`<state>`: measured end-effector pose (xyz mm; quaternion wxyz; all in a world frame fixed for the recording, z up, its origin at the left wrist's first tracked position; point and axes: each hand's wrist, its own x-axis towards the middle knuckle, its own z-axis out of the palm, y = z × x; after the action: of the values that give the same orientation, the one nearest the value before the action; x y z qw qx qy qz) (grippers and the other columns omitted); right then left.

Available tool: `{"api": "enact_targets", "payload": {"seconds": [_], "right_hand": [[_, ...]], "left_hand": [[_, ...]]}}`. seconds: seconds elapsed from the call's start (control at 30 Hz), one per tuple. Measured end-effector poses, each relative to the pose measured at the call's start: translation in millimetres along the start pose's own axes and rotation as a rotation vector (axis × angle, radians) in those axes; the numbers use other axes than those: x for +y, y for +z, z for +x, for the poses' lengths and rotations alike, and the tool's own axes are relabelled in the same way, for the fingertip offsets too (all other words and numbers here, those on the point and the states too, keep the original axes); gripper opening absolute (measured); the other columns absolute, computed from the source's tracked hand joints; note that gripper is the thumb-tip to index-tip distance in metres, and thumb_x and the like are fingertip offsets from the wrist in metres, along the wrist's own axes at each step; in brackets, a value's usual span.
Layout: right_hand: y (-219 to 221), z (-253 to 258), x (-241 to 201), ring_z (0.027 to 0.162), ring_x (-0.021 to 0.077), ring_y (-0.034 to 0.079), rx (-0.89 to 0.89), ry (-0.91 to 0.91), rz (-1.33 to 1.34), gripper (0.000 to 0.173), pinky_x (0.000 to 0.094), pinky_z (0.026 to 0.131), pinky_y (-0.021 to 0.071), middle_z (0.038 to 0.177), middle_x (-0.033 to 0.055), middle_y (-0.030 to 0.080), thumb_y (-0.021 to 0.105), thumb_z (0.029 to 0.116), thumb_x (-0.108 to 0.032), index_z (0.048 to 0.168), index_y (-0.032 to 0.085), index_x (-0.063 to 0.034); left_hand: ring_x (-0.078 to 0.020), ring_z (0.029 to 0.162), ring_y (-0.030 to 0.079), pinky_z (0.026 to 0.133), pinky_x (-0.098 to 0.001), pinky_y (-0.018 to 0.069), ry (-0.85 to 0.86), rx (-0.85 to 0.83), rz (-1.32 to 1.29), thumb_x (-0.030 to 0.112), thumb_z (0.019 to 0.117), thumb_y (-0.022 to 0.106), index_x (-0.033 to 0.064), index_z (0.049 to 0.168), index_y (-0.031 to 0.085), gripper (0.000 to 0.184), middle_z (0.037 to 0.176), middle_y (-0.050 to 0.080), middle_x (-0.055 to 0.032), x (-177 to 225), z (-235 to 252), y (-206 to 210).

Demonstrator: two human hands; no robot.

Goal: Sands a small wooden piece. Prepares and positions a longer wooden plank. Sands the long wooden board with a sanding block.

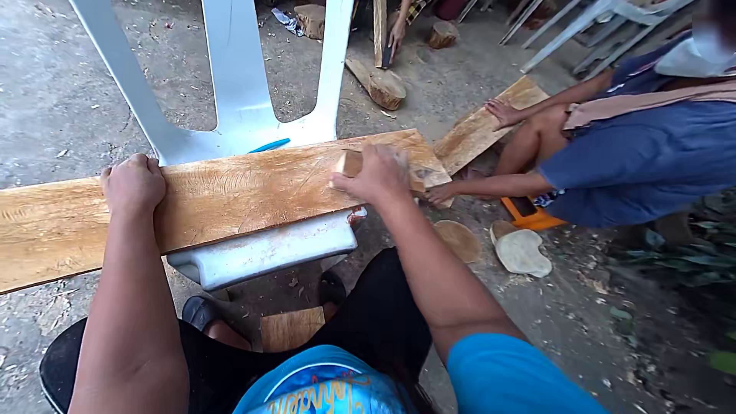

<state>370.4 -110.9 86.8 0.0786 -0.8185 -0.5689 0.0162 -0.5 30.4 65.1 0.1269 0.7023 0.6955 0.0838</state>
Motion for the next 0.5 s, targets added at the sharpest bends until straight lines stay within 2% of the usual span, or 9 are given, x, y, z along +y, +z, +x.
{"api": "enact_targets", "payload": {"seconds": [0.07, 0.13, 0.2, 0.23, 0.3, 0.37, 0.43, 0.5], "right_hand": [[14.5, -14.8, -80.8, 0.121, 0.0404, 0.061, -0.013, -0.209, 0.055, 0.092, 0.0648, 0.109, 0.0373, 0.123, 0.0226, 0.067, 0.070, 0.0755, -0.077, 0.123, 0.067, 0.0018], [25.2, -26.8, -158.9, 0.117, 0.0359, 0.063, -0.050, -0.409, 0.092, 0.090, 0.0609, 0.106, 0.0410, 0.120, 0.0170, 0.070, 0.068, 0.0745, -0.080, 0.123, 0.069, -0.0039], [23.5, -31.3, -209.4, 0.118, 0.0314, 0.062, -0.121, -0.564, 0.097, 0.085, 0.0563, 0.103, 0.0417, 0.122, 0.0132, 0.069, 0.067, 0.0777, -0.078, 0.125, 0.068, -0.0070], [19.3, -30.2, -218.7, 0.123, 0.0301, 0.060, -0.173, -0.607, 0.087, 0.084, 0.0552, 0.105, 0.0403, 0.126, 0.0121, 0.067, 0.066, 0.0800, -0.077, 0.129, 0.066, -0.0081], [11.9, -24.3, -205.0, 0.127, 0.0297, 0.057, -0.209, -0.627, 0.092, 0.082, 0.0543, 0.108, 0.0378, 0.130, 0.0123, 0.065, 0.067, 0.0825, -0.074, 0.132, 0.064, -0.0084], [11.1, -6.4, -155.1, 0.120, 0.0320, 0.062, -0.112, -0.554, 0.104, 0.079, 0.0554, 0.104, 0.0411, 0.125, 0.0146, 0.068, 0.070, 0.0821, -0.071, 0.127, 0.068, -0.0059], [6.3, 25.0, -82.3, 0.119, 0.0375, 0.063, -0.051, -0.348, 0.050, 0.082, 0.0612, 0.100, 0.0427, 0.124, 0.0196, 0.068, 0.068, 0.0830, -0.072, 0.126, 0.067, -0.0023], [-1.1, 58.7, -4.1, 0.130, 0.0425, 0.056, -0.061, -0.075, -0.007, 0.091, 0.0686, 0.107, 0.0362, 0.135, 0.0234, 0.063, 0.063, 0.0842, -0.076, 0.134, 0.062, -0.0002]], "left_hand": [[-0.0531, 0.126, 0.055, 0.111, -0.0711, 0.0302, 0.003, -0.006, 0.011, 0.030, 0.1131, 0.030, -0.0110, 0.115, 0.061, 0.052, 0.120, 0.063, -0.0376, -2.3, 1.0, 1.3], [-0.0532, 0.125, 0.056, 0.111, -0.0714, 0.0301, 0.020, -0.003, 0.012, 0.030, 0.1131, 0.030, -0.0110, 0.114, 0.061, 0.051, 0.118, 0.063, -0.0376, -5.0, 2.1, 1.4], [-0.0542, 0.123, 0.056, 0.110, -0.0721, 0.0301, 0.036, 0.008, 0.005, 0.031, 0.1133, 0.031, -0.0112, 0.112, 0.061, 0.052, 0.116, 0.064, -0.0376, -8.2, 2.9, 1.7], [-0.0551, 0.122, 0.056, 0.110, -0.0727, 0.0297, 0.041, 0.010, -0.002, 0.031, 0.1132, 0.031, -0.0116, 0.111, 0.061, 0.052, 0.115, 0.064, -0.0382, -8.8, 2.3, 1.6], [-0.0567, 0.120, 0.056, 0.108, -0.0741, 0.0296, 0.055, 0.010, -0.002, 0.031, 0.1130, 0.033, -0.0119, 0.110, 0.060, 0.051, 0.113, 0.063, -0.0391, -10.4, 1.9, 1.5], [-0.0581, 0.120, 0.056, 0.108, -0.0751, 0.0295, 0.070, 0.008, -0.001, 0.030, 0.1131, 0.033, -0.0129, 0.110, 0.060, 0.050, 0.114, 0.062, -0.0406, -10.4, 1.5, 0.6], [-0.0585, 0.122, 0.054, 0.108, -0.0751, 0.0287, 0.073, 0.004, -0.005, 0.028, 0.1133, 0.032, -0.0141, 0.114, 0.060, 0.050, 0.117, 0.061, -0.0416, -10.0, 0.6, 0.1], [-0.0585, 0.122, 0.054, 0.108, -0.0751, 0.0289, 0.061, 0.004, -0.002, 0.028, 0.1132, 0.032, -0.0140, 0.113, 0.060, 0.050, 0.117, 0.061, -0.0417, -9.1, 0.2, -0.5]]}}
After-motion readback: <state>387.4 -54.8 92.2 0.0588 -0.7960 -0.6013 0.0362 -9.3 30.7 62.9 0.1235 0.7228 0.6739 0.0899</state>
